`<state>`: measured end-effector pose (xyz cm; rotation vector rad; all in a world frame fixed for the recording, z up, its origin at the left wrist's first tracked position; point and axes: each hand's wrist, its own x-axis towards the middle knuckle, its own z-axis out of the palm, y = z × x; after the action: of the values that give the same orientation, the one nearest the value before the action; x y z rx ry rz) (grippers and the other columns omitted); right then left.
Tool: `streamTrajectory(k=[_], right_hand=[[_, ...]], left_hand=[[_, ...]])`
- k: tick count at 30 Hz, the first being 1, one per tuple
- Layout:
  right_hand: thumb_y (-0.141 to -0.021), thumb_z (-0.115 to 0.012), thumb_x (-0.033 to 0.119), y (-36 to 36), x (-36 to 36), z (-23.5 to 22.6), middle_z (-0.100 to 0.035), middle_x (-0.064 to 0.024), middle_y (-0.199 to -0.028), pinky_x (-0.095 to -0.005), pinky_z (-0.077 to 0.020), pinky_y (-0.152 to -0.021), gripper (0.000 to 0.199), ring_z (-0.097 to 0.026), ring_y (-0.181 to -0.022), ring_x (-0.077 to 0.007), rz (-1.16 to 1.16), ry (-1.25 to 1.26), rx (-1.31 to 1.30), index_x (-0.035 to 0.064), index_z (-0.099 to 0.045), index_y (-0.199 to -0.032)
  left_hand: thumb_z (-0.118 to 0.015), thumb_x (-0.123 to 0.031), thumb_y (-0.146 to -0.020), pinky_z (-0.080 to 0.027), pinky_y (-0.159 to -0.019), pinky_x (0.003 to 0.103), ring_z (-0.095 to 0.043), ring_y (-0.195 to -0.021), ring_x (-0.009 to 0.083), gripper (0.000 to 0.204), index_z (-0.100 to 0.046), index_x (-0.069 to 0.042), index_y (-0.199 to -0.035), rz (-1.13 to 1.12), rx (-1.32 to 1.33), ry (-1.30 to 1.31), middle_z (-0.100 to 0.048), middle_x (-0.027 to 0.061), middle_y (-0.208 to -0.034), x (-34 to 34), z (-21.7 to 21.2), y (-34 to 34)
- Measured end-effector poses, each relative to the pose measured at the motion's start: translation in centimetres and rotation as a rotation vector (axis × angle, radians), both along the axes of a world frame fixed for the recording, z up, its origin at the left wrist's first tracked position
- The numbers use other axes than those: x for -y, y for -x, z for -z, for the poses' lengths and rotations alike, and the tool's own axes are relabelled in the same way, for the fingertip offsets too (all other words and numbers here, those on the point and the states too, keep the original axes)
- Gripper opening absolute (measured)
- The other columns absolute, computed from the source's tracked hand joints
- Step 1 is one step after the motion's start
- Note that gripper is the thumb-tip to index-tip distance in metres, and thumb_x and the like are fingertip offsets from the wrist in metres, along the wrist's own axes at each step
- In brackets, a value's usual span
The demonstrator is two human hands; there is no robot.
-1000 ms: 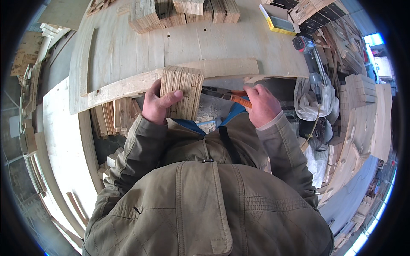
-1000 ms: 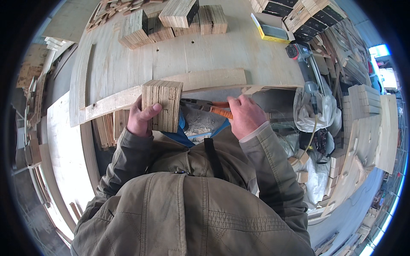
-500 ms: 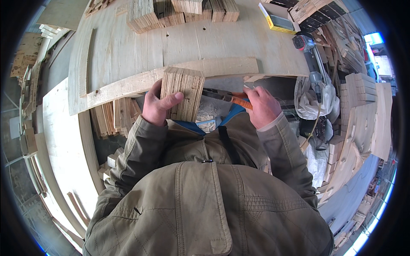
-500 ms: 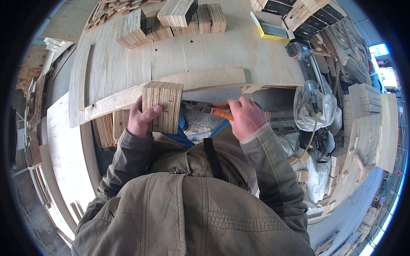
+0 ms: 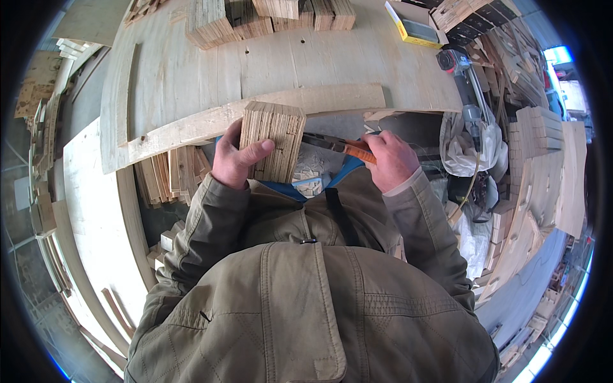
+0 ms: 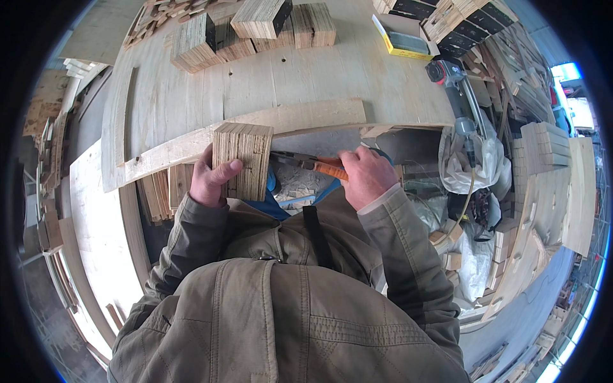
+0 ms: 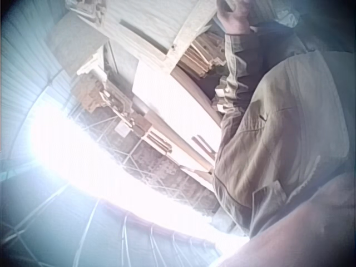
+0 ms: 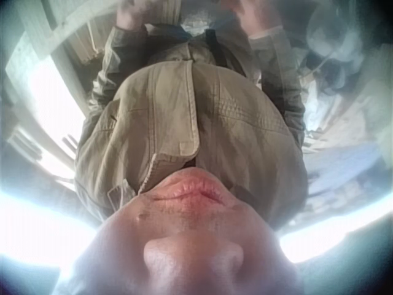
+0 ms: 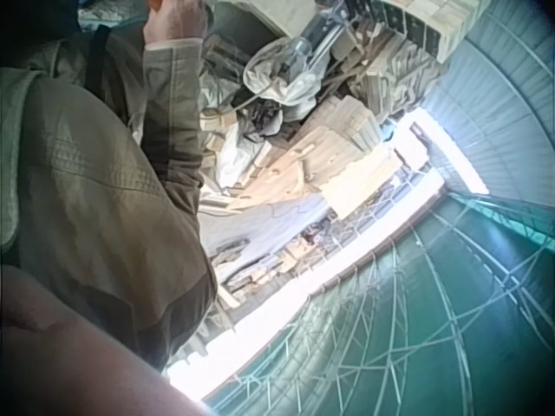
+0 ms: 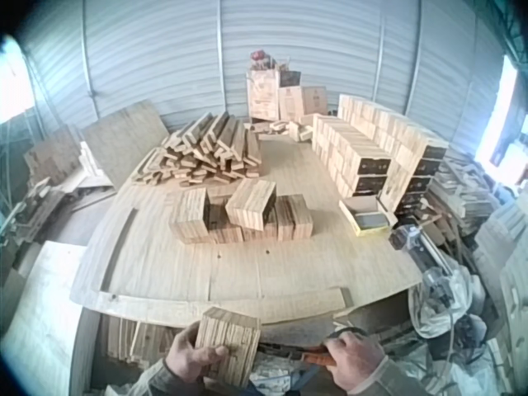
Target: The person stacks small wooden blocks on a workbench, aligning them into neat piles. They then use pliers to remove a nail from one block and place it with the others.
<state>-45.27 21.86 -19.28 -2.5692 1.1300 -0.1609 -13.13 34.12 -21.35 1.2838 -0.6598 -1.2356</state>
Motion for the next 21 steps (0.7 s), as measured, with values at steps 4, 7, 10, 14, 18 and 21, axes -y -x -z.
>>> streamTrajectory(k=[4, 7, 10, 14, 18, 21], right_hand=[[-0.084, -0.086, 0.012, 0.1, 0.0, 0.2, -0.069, -0.0160, -0.105, -0.0523, -0.0576, -0.086, 0.040, -0.072, -0.102, -0.0393, -0.019, -0.007, -0.027, 0.0080, -0.070, -0.120], [-0.083, -0.086, 0.010, 0.2, -0.1, 0.3, -0.069, -0.0137, -0.101, -0.0536, -0.0565, -0.084, 0.034, -0.071, -0.098, -0.0405, -0.024, -0.010, -0.039, 0.0086, -0.068, -0.113], [-0.085, -0.085, 0.014, 0.3, -0.1, 0.5, -0.070, -0.0161, -0.101, -0.0552, -0.0569, -0.081, 0.031, -0.072, -0.095, -0.0426, -0.026, -0.039, -0.061, 0.0064, -0.065, -0.107], [-0.088, -0.083, 0.017, 0.5, -0.3, 1.2, -0.073, -0.0204, -0.101, -0.0562, -0.0587, -0.078, 0.030, -0.074, -0.092, -0.0449, 0.009, -0.175, -0.046, 0.0042, -0.062, -0.105], [-0.089, -0.081, 0.016, 0.7, -0.8, 1.7, -0.074, -0.0223, -0.101, -0.0562, -0.0593, -0.077, 0.029, -0.074, -0.091, -0.0468, -0.005, -0.234, 0.053, 0.0032, -0.061, -0.106], [-0.093, -0.082, 0.015, 0.5, -1.9, 2.0, -0.075, -0.0212, -0.101, -0.0540, -0.0568, -0.077, 0.024, -0.073, -0.094, -0.0470, 0.068, -0.256, 0.066, 0.0039, -0.063, -0.104]], left_hand=[[-0.097, -0.026, -0.082, -0.053, -0.112, 0.041, -0.068, -0.126, 0.0280, 0.096, -0.049, 0.014, -0.154, -0.008, 0.004, -0.003, -0.069, 0.0213, -0.139, 0.0, 0.1, 0.1], [-0.097, -0.024, -0.081, -0.053, -0.112, 0.041, -0.068, -0.127, 0.0283, 0.096, -0.048, 0.014, -0.155, 0.008, 0.017, -0.007, -0.067, 0.0218, -0.141, 0.0, 0.2, 0.0], [-0.097, -0.023, -0.080, -0.054, -0.112, 0.041, -0.067, -0.128, 0.0283, 0.097, -0.048, 0.014, -0.155, 0.028, 0.022, -0.017, -0.067, 0.0218, -0.141, 0.0, 0.1, 0.0], [-0.097, -0.022, -0.079, -0.054, -0.112, 0.041, -0.067, -0.129, 0.0282, 0.097, -0.048, 0.014, -0.155, 0.031, 0.031, -0.034, -0.066, 0.0219, -0.142, 0.0, -0.1, 0.1], [-0.098, -0.022, -0.079, -0.054, -0.112, 0.041, -0.066, -0.129, 0.0288, 0.098, -0.048, 0.014, -0.155, 0.032, 0.029, -0.053, -0.066, 0.0220, -0.143, 0.1, -0.4, 0.0], [-0.098, -0.021, -0.078, -0.054, -0.112, 0.041, -0.066, -0.129, 0.0289, 0.098, -0.048, 0.014, -0.155, 0.033, 0.052, -0.040, -0.066, 0.0219, -0.142, 0.3, -0.6, 0.0]])
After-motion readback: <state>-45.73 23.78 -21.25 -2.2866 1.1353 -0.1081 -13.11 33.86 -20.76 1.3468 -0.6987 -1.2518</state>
